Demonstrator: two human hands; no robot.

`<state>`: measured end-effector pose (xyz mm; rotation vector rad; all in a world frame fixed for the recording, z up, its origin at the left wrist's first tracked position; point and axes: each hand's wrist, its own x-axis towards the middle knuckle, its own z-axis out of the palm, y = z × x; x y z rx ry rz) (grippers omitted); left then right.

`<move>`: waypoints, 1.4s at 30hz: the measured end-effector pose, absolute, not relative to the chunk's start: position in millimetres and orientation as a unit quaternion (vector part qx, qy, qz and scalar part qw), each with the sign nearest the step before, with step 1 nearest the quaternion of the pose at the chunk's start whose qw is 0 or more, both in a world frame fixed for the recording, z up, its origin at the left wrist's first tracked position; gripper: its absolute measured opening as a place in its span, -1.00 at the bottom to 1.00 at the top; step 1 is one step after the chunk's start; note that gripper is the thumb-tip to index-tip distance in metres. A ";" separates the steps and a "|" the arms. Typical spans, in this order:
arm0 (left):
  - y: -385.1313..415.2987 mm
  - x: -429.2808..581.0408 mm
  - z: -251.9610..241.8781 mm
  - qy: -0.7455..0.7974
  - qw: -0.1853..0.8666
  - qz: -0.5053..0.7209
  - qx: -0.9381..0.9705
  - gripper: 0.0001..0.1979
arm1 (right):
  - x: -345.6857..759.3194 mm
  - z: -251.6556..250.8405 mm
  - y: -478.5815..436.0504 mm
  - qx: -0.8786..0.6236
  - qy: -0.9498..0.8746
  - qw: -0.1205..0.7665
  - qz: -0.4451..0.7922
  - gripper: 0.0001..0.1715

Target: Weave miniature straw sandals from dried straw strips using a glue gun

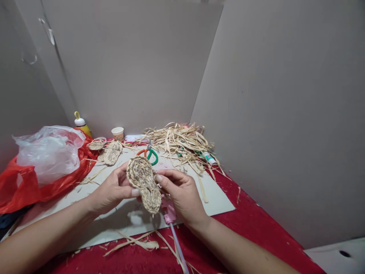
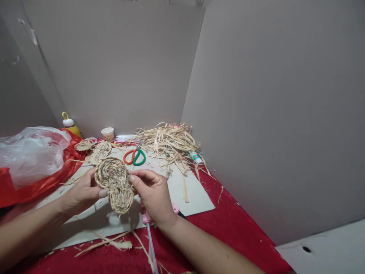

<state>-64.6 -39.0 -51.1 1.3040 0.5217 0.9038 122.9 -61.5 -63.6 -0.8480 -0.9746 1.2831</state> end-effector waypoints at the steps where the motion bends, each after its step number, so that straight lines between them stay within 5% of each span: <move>1: -38.9 -65.3 -50.0 0.234 0.669 0.404 0.579 -0.46 | 122.5 -63.2 -62.1 -0.364 -0.425 0.617 0.554 -0.81; 24: -38.7 -71.1 -31.2 0.252 0.611 0.496 0.564 -0.41 | 124.0 -56.8 -68.1 -0.370 -0.499 0.599 0.505 -0.75; 33: -24.3 -69.2 -29.1 0.343 0.642 0.527 0.439 -0.57 | 132.4 -62.6 -50.4 -0.414 -0.578 0.536 0.455 -0.63; 42: -13.3 -73.2 -34.3 0.401 0.607 0.559 0.398 -0.30 | 111.9 -49.8 -44.9 -0.432 -0.670 0.501 0.337 -0.42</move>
